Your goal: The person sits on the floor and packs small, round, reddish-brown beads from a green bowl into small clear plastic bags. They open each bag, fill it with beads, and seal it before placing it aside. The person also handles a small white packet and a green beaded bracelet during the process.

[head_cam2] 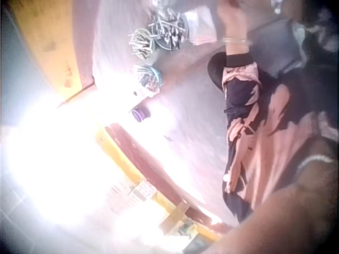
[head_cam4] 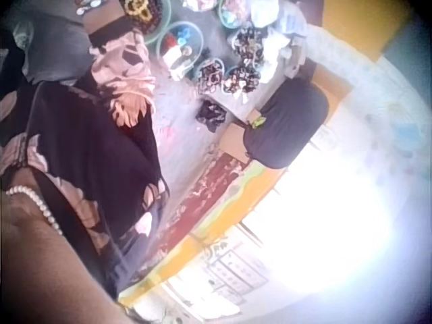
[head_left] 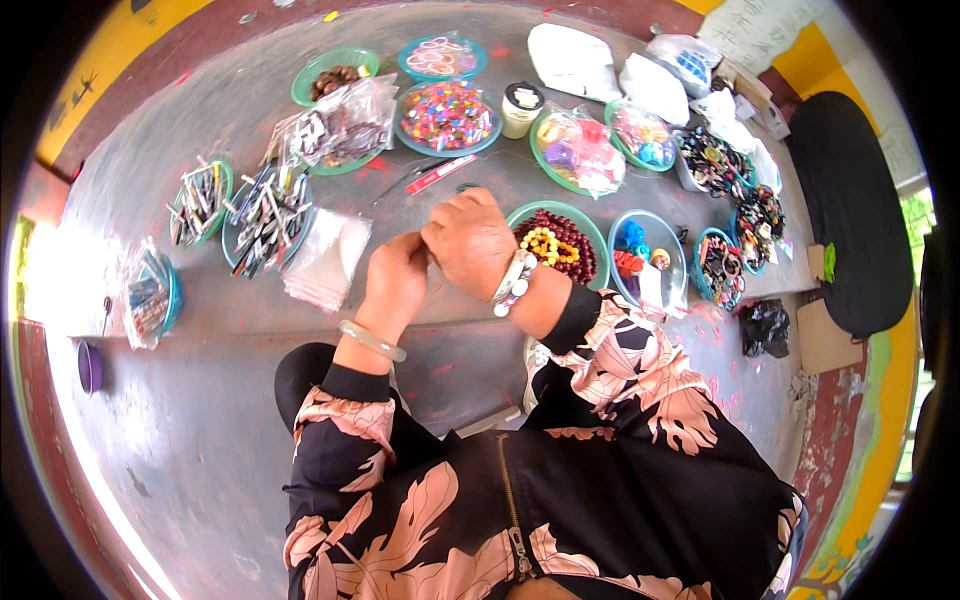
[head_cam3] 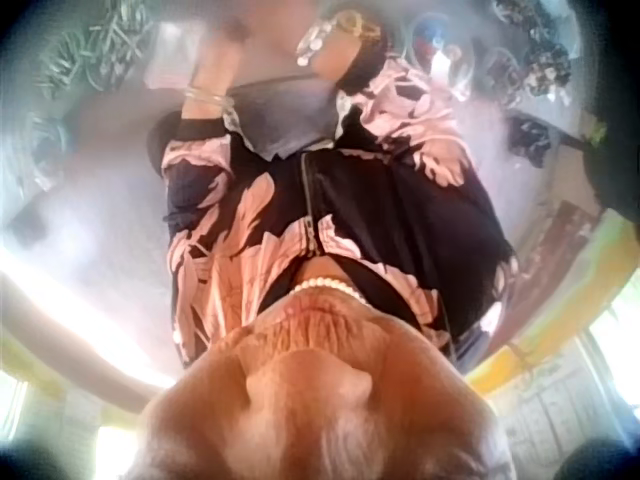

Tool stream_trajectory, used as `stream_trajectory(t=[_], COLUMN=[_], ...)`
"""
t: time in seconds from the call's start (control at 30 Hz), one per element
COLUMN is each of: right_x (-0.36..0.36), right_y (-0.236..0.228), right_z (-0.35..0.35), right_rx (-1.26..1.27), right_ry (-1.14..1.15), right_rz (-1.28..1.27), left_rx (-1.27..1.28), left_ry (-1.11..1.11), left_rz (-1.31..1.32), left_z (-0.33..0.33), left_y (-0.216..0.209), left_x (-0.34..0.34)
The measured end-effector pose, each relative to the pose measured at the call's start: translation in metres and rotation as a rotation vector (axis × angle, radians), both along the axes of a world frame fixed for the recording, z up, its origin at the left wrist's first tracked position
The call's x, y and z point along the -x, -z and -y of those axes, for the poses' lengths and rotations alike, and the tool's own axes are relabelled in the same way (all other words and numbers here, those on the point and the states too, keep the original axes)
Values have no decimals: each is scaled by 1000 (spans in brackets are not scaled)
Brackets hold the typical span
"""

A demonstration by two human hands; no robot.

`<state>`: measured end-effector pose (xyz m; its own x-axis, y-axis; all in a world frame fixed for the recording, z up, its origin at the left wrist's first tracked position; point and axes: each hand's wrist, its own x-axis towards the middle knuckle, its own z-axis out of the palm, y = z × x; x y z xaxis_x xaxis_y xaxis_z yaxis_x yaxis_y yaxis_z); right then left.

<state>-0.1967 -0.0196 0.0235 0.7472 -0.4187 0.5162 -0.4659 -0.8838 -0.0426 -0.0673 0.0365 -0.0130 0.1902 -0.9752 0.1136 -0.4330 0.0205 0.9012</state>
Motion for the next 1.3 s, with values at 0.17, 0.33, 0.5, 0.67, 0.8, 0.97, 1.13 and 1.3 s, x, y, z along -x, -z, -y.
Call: stream_trajectory(t=[0.17,0.33,0.5,0.67,0.8,0.97,1.13,1.3], right_x=[1,3,1,-1,1,2,1,-1], right_y=[4,4,3,2,6,6,5,-1], right_z=[0,2,-2,-4,-1,2,0,-5], right_rx=[-37,-117,-143,-142,-144,-158,-136,-107], right_ry=[25,56,88,94,63,38,39,67], right_rz=[-7,-60,-156,-182,-116,-116,-69,-28], left_rx=[21,-20,-93,-77,-79,-108,-74,-90], left_ry=[9,9,-16,-26,4,5,2,-24], left_rz=[35,124,84,45,70,82,73,102], left_z=[3,3,2,2,3,1,-1,-3], left_y=[10,9,11,17,16,14,12,1], left_x=[1,1,0,-1,-2,-2,-2,0])
